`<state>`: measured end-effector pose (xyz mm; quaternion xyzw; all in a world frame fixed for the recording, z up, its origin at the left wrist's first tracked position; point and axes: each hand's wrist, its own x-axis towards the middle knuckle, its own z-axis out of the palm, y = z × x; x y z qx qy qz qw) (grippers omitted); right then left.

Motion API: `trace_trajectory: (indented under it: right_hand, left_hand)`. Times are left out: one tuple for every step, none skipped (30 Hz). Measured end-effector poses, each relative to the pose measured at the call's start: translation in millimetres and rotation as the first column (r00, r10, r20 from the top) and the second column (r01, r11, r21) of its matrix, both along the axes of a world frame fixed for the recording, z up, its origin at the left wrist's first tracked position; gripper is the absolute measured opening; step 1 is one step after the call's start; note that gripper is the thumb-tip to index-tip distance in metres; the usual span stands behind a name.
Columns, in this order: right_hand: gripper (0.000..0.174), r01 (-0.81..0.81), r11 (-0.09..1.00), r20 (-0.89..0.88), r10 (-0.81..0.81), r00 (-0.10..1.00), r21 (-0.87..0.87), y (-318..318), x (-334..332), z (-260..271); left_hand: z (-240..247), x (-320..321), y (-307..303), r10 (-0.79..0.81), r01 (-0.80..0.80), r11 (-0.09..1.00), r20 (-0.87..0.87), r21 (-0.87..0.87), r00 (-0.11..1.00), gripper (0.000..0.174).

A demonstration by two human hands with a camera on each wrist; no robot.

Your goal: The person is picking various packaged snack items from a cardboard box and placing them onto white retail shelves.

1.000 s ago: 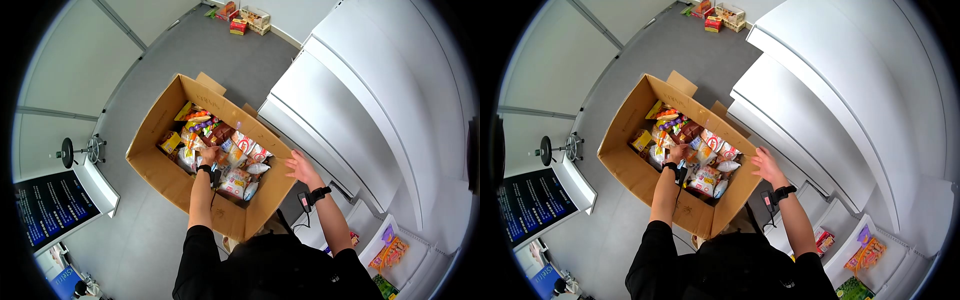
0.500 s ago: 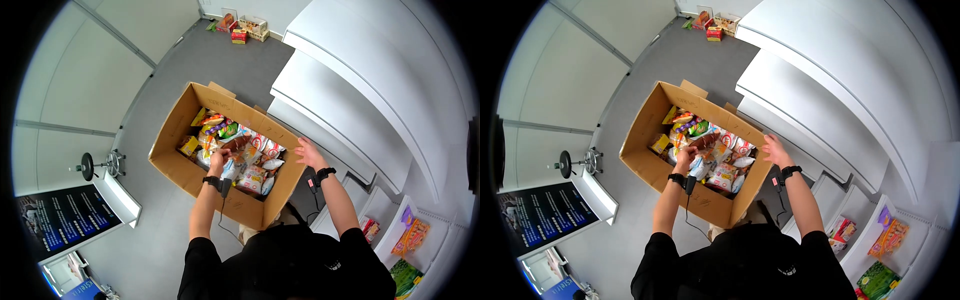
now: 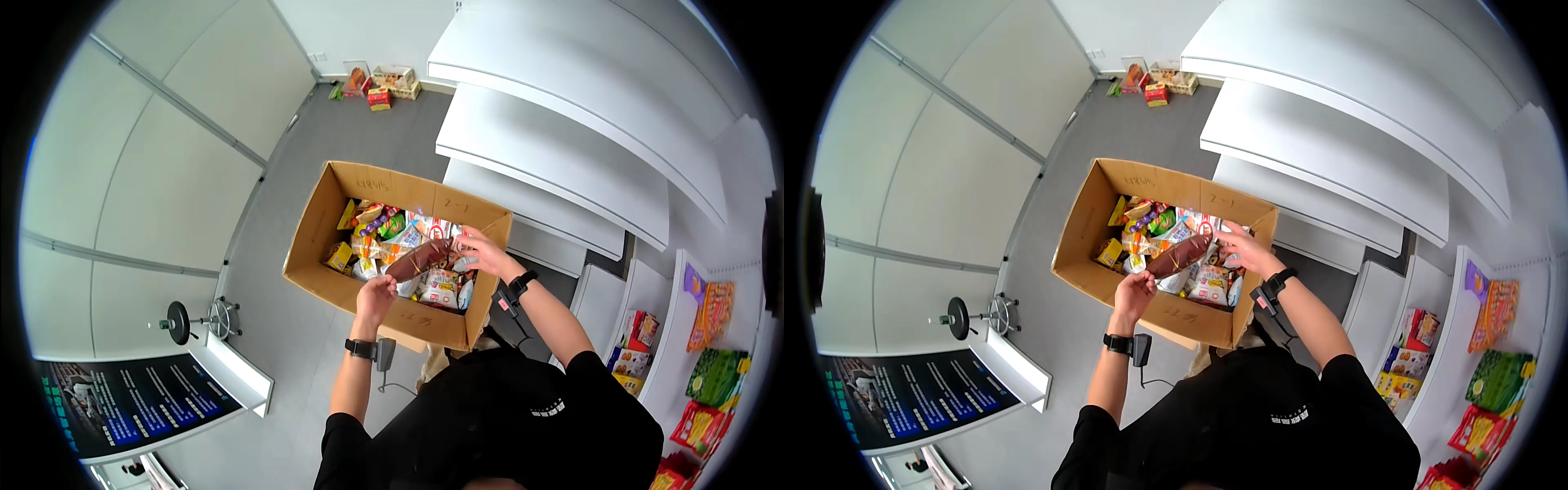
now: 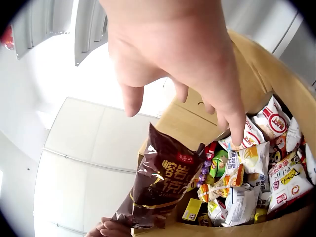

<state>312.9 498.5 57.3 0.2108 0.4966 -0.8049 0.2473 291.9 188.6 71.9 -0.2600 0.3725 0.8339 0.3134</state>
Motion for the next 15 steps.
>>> trace_trajectory:
  right_hand:
    - [0.085, -0.029, 0.999, -0.012, 0.028, 1.0, -0.034, -7, 5, -2]
    - [0.08, -0.012, 0.994, -0.053, 0.006, 0.999, -0.106, -15, 13, 18]
    - [0.078, -0.016, 0.988, -0.079, 0.004, 0.997, -0.151, -21, 18, 19]
    - [0.075, -0.022, 0.98, -0.102, 0.002, 0.995, -0.196, -27, 23, 16]
    - [0.073, -0.029, 0.97, -0.12, 0.0, 0.993, -0.243, -32, 29, 13]
    - [0.07, -0.061, 0.968, -0.176, 0.017, 0.984, -0.245, -35, 37, 11]
    - [0.069, -0.053, 0.967, -0.161, 0.012, 0.987, -0.25, -36, 46, 9]
    - [0.069, -0.043, 0.966, -0.146, 0.006, 0.989, -0.255, -36, 54, 12]
    - [0.069, -0.033, 0.965, -0.13, -0.001, 0.991, -0.261, -36, 62, 14]
    - [0.068, -0.046, 0.976, -0.133, 0.017, 0.991, -0.214, -35, 70, 17]
    - [0.069, -0.05, 0.978, -0.121, 0.026, 0.992, -0.203, -34, 77, 22]
    - [0.071, -0.053, 0.98, -0.109, 0.032, 0.993, -0.191, -32, 85, 28]
    - [0.072, -0.054, 0.983, -0.097, 0.037, 0.995, -0.176, -29, 93, 34]
    - [0.077, -0.075, 0.978, -0.154, 0.045, 0.987, -0.196, -28, 103, 41]
    - [0.077, -0.079, 0.977, -0.184, 0.042, 0.982, -0.197, -28, 111, 44]
  left_hand:
    - [5, 5, -2, -0.04, 0.04, 0.999, -0.025, 0.015, 0.999, 0.012]
    - [12, 10, -4, -0.078, 0.08, 0.996, -0.051, 0.029, 0.996, 0.011]
    - [18, 14, -5, -0.116, 0.119, 0.992, -0.079, 0.042, 0.99, 0.011]
    - [23, 20, -7, -0.135, 0.14, 0.988, -0.078, 0.066, 0.988, 0.011]
    - [27, 25, -8, -0.146, 0.153, 0.983, -0.081, 0.099, 0.986, 0.011]
    - [31, 28, -9, -0.158, 0.167, 0.977, -0.081, 0.132, 0.984, 0.011]
    - [34, 32, -10, -0.171, 0.182, 0.969, -0.081, 0.165, 0.982, 0.011]
    - [37, 34, -10, -0.165, 0.179, 0.965, -0.086, 0.194, 0.983, 0.011]
    - [41, 36, -10, -0.16, 0.176, 0.959, -0.09, 0.222, 0.983, 0.011]
    - [44, 39, -11, -0.156, 0.175, 0.953, -0.093, 0.249, 0.983, 0.012]
    - [49, 41, -11, -0.148, 0.168, 0.95, -0.092, 0.263, 0.985, 0.011]
    - [54, 44, -9, -0.142, 0.163, 0.946, -0.092, 0.28, 0.986, 0.011]
    - [58, 45, -6, -0.137, 0.158, 0.941, -0.093, 0.298, 0.986, 0.011]
    - [59, 45, -3, -0.144, 0.167, 0.932, -0.093, 0.321, 0.985, 0.01]
    - [61, 46, 1, -0.139, 0.162, 0.922, -0.09, 0.35, 0.986, 0.009]
